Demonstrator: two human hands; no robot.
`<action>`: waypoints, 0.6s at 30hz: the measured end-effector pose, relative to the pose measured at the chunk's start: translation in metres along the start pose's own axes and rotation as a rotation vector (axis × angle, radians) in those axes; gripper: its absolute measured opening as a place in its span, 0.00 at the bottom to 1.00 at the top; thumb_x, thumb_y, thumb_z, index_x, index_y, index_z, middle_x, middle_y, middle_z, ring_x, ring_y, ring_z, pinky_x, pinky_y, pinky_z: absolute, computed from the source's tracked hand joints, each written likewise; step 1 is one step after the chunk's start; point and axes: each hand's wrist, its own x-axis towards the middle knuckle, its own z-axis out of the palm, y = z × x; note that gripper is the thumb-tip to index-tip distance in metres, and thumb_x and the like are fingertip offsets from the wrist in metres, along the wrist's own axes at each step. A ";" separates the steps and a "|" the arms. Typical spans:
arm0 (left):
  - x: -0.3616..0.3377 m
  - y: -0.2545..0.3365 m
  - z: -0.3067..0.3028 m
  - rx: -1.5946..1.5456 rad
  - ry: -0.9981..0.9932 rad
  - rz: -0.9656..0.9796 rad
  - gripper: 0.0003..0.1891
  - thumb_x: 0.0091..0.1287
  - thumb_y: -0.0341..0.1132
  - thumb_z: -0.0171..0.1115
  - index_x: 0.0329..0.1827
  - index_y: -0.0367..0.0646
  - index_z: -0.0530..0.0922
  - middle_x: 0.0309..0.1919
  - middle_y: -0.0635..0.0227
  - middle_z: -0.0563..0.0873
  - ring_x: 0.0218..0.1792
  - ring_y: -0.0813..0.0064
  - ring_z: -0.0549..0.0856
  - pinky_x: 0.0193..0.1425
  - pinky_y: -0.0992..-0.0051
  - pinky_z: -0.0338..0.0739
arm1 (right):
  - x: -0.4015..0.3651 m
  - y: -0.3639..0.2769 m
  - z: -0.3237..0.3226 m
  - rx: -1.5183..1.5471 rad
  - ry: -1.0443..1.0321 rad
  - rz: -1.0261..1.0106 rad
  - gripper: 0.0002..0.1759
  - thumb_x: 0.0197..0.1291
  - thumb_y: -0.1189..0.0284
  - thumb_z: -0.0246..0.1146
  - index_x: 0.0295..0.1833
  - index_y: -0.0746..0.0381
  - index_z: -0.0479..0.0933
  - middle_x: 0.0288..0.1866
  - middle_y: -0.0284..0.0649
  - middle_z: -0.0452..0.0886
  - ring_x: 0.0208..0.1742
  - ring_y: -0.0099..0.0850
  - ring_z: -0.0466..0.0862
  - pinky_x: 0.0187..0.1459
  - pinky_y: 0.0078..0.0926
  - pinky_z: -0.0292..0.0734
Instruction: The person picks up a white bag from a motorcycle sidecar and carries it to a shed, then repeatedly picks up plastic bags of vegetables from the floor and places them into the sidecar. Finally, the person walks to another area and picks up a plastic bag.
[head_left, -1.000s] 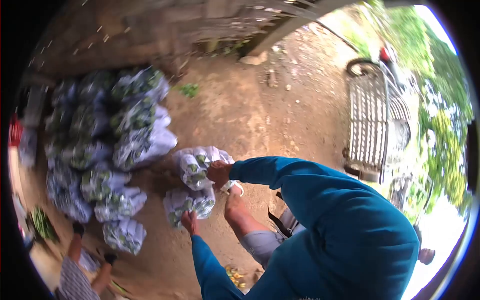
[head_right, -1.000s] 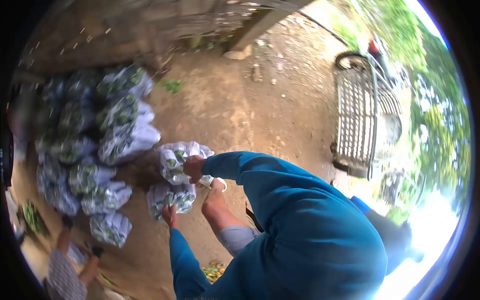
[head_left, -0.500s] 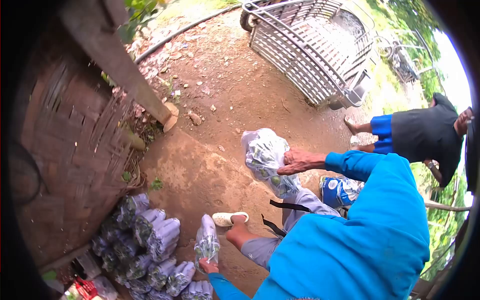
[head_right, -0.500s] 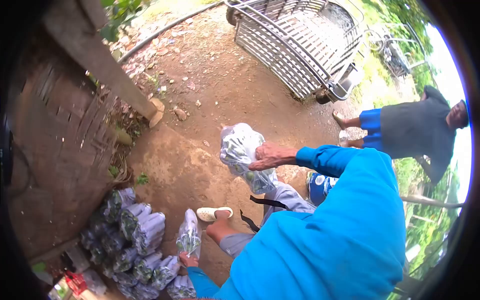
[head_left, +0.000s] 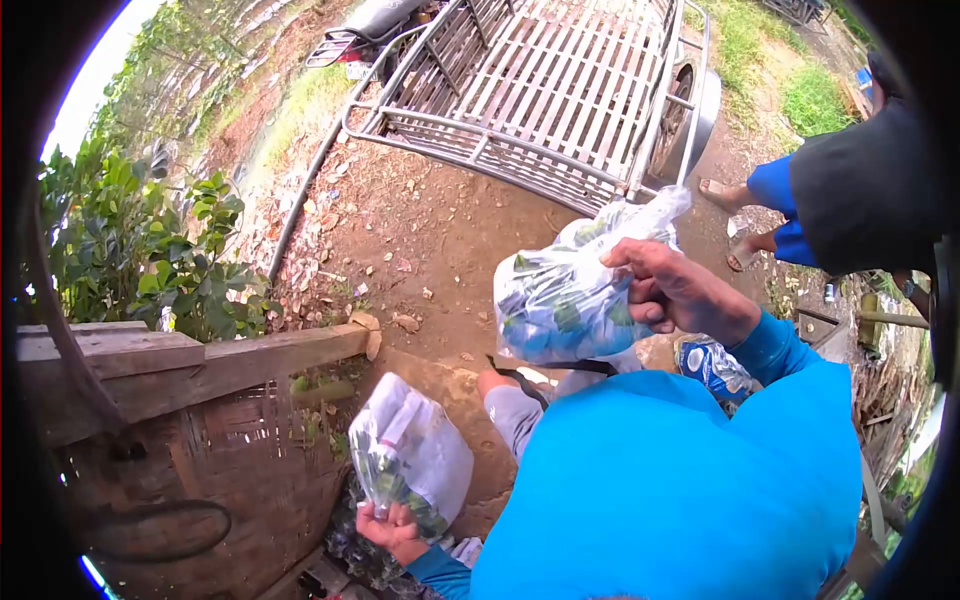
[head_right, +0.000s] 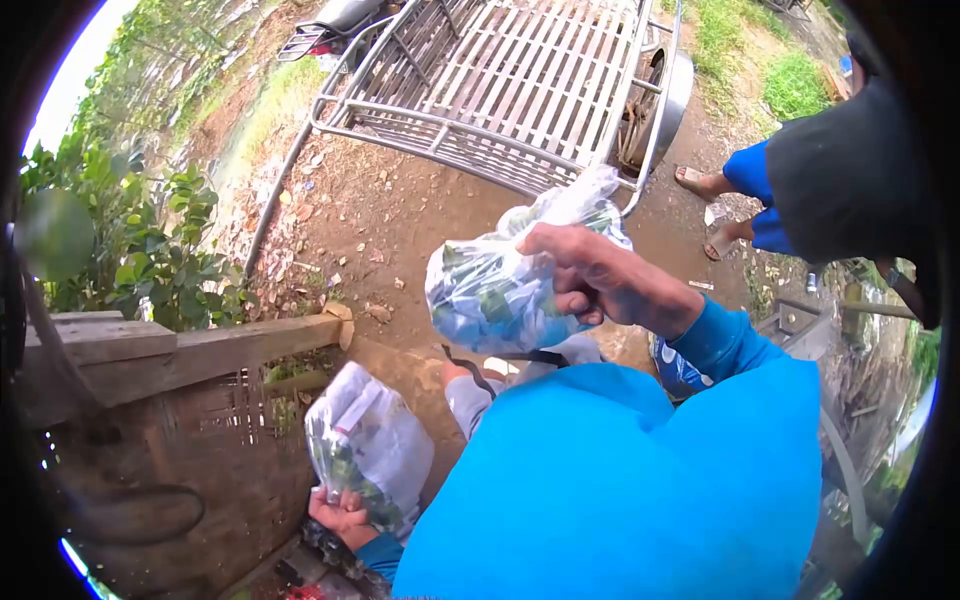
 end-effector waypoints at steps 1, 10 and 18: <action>-0.005 0.006 0.039 -0.035 -0.165 -0.026 0.09 0.56 0.38 0.53 0.21 0.48 0.66 0.13 0.75 0.67 0.07 0.79 0.57 0.10 0.77 0.51 | -0.005 -0.025 -0.002 0.018 0.058 0.015 0.16 0.59 0.54 0.57 0.32 0.54 0.67 0.17 0.23 0.56 0.15 0.15 0.61 0.12 0.15 0.50; 0.030 0.065 0.397 0.198 -1.099 -0.176 0.06 0.60 0.35 0.48 0.37 0.49 0.73 0.26 0.70 0.79 0.13 0.82 0.56 0.16 0.79 0.52 | 0.034 -0.154 -0.067 0.156 0.473 -0.565 0.21 0.60 0.48 0.55 0.29 0.54 0.67 0.13 0.21 0.54 0.07 0.15 0.59 0.07 0.13 0.50; 0.089 0.052 0.686 0.465 -1.216 -0.276 0.09 0.63 0.35 0.48 0.35 0.43 0.77 0.29 0.56 0.84 0.12 0.81 0.59 0.15 0.78 0.55 | 0.148 -0.262 -0.141 0.070 0.647 -0.514 0.22 0.54 0.45 0.59 0.27 0.52 0.66 0.14 0.19 0.54 0.10 0.11 0.54 0.10 0.11 0.44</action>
